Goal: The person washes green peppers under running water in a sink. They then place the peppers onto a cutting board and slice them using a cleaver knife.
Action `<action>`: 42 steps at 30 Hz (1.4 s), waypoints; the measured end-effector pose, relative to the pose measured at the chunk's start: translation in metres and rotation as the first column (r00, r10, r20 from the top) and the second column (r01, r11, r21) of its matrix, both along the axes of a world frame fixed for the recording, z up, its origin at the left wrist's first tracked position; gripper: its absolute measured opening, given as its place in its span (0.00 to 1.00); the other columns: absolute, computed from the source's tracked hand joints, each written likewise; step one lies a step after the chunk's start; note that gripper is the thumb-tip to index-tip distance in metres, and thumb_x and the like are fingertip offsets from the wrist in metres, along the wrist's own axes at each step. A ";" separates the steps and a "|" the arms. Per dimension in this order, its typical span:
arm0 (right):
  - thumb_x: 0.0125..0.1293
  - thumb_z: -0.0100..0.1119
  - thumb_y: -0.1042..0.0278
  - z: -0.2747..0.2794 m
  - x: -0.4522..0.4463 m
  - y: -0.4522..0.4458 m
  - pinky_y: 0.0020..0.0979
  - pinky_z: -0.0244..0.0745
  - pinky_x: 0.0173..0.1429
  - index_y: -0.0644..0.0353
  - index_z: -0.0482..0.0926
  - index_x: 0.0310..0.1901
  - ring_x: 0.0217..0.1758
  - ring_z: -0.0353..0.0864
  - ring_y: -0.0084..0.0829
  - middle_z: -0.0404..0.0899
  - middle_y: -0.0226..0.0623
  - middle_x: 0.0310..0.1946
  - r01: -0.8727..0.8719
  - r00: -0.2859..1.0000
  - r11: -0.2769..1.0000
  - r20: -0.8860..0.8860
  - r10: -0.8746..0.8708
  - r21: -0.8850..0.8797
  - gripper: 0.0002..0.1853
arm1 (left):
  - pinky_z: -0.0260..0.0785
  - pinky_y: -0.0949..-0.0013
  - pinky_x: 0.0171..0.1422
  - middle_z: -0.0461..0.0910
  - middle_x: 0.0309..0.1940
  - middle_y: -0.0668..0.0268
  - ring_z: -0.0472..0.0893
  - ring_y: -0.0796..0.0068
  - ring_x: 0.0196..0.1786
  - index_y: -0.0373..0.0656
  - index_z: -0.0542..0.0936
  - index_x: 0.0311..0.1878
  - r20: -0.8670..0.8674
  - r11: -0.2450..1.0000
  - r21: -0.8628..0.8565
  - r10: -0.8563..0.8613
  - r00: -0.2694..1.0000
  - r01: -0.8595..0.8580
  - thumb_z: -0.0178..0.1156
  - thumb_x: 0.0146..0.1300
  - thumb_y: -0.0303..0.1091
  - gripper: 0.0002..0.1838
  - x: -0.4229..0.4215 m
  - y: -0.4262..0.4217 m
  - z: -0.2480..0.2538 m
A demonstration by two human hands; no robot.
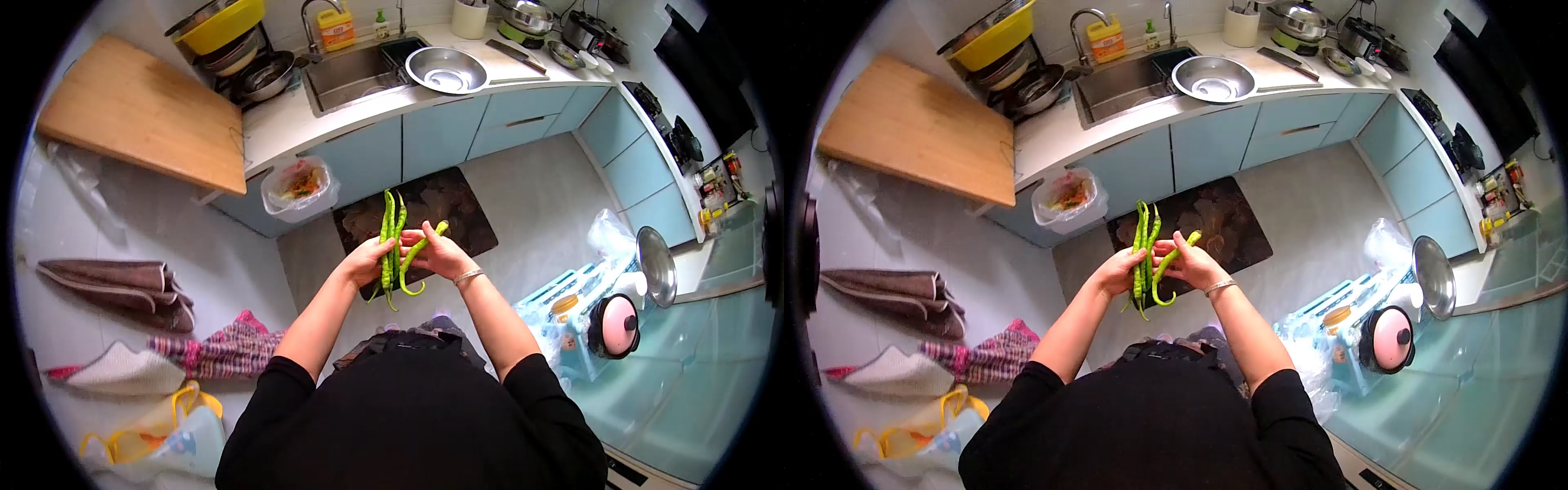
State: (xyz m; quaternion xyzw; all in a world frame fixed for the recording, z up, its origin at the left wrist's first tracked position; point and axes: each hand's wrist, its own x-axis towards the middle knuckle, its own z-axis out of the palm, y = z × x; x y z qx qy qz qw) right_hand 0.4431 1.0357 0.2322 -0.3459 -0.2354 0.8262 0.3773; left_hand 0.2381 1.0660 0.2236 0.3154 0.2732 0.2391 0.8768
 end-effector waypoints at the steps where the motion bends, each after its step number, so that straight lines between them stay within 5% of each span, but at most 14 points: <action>1: 0.68 0.42 0.36 -0.003 0.003 0.013 0.41 0.68 0.62 0.60 0.68 0.60 0.58 0.74 0.33 0.73 0.37 0.55 0.012 1.000 1.000 0.013 -0.012 -0.010 0.34 | 0.74 0.62 0.54 0.78 0.51 0.56 0.81 0.68 0.47 0.36 0.68 0.61 0.007 1.000 -0.014 -0.001 1.000 0.002 0.54 0.67 0.44 0.25 0.003 0.013 -0.006; 4: 0.67 0.41 0.35 -0.016 0.012 0.056 0.36 0.75 0.51 0.62 0.69 0.60 0.51 0.78 0.33 0.76 0.40 0.52 0.016 0.994 1.000 0.107 -0.016 0.002 0.36 | 0.74 0.62 0.54 0.78 0.49 0.57 0.81 0.67 0.46 0.37 0.67 0.62 -0.029 0.999 -0.005 -0.032 0.999 0.032 0.56 0.66 0.42 0.26 0.017 0.049 -0.010; 7: 0.66 0.43 0.33 -0.030 0.020 0.112 0.26 0.73 0.30 0.62 0.77 0.44 0.24 0.76 0.26 0.79 0.33 0.28 -0.028 0.987 0.991 0.163 0.006 0.128 0.34 | 0.74 0.63 0.50 0.79 0.45 0.60 0.81 0.66 0.44 0.45 0.69 0.61 -0.104 0.999 0.040 0.024 0.994 -0.020 0.58 0.65 0.40 0.23 0.044 0.088 -0.003; 9: 0.65 0.44 0.33 -0.029 0.028 0.146 0.26 0.71 0.27 0.59 0.78 0.33 0.19 0.72 0.25 0.75 0.30 0.20 -0.099 0.954 0.979 0.295 0.042 0.181 0.31 | 0.74 0.64 0.45 0.78 0.39 0.64 0.79 0.69 0.39 0.44 0.69 0.60 -0.162 0.992 0.069 0.112 0.980 -0.102 0.57 0.66 0.39 0.22 0.060 0.115 -0.016; 15: 0.67 0.56 0.52 -0.001 0.073 0.230 0.20 0.66 0.31 0.56 0.79 0.39 0.24 0.70 0.17 0.76 0.24 0.27 -0.016 0.944 0.959 0.320 -0.079 0.284 0.15 | 0.73 0.67 0.39 0.75 0.33 0.67 0.76 0.73 0.33 0.43 0.71 0.52 -0.203 0.954 0.172 0.277 0.939 -0.244 0.54 0.68 0.36 0.13 0.112 0.187 0.017; 17: 0.65 0.60 0.57 -0.005 0.091 0.252 0.17 0.68 0.40 0.55 0.77 0.42 0.33 0.72 0.14 0.76 0.21 0.31 0.020 0.937 0.941 0.323 -0.136 0.338 0.12 | 0.75 0.69 0.40 0.76 0.32 0.67 0.78 0.74 0.32 0.43 0.71 0.50 -0.265 0.938 0.189 0.334 0.905 -0.290 0.54 0.68 0.35 0.11 0.122 0.204 0.014; 22: 0.64 0.61 0.66 0.003 0.102 0.284 0.18 0.71 0.36 0.59 0.80 0.39 0.29 0.72 0.13 0.78 0.22 0.31 0.118 0.974 0.966 0.163 -0.158 0.232 0.07 | 0.76 0.70 0.40 0.77 0.32 0.65 0.79 0.74 0.33 0.42 0.69 0.48 -0.341 0.897 0.264 0.431 0.835 -0.355 0.54 0.67 0.33 0.10 0.132 0.231 0.025; 28: 0.65 0.59 0.67 0.015 0.093 0.327 0.18 0.73 0.39 0.60 0.82 0.42 0.31 0.75 0.15 0.79 0.24 0.32 0.098 0.970 0.943 0.180 -0.162 0.319 0.08 | 0.76 0.67 0.45 0.79 0.36 0.62 0.80 0.72 0.38 0.40 0.70 0.47 -0.286 0.861 0.289 0.494 0.821 -0.418 0.55 0.67 0.36 0.11 0.116 0.271 0.041; 31: 0.64 0.60 0.69 0.021 0.084 0.353 0.20 0.74 0.40 0.60 0.81 0.44 0.32 0.75 0.15 0.79 0.24 0.31 0.117 0.989 0.945 0.052 -0.139 0.306 0.08 | 0.76 0.65 0.48 0.79 0.38 0.60 0.81 0.68 0.41 0.40 0.70 0.46 -0.239 0.846 0.269 0.521 0.820 -0.460 0.55 0.67 0.34 0.10 0.104 0.294 0.053; 42: 0.66 0.58 0.68 0.041 0.042 0.458 0.19 0.73 0.42 0.62 0.78 0.51 0.32 0.74 0.15 0.78 0.24 0.32 -0.027 0.983 0.927 0.179 -0.044 0.375 0.14 | 0.72 0.60 0.55 0.77 0.50 0.48 0.78 0.57 0.53 0.37 0.69 0.47 -0.185 0.842 0.258 0.524 0.832 -0.473 0.50 0.70 0.38 0.12 0.037 0.397 0.052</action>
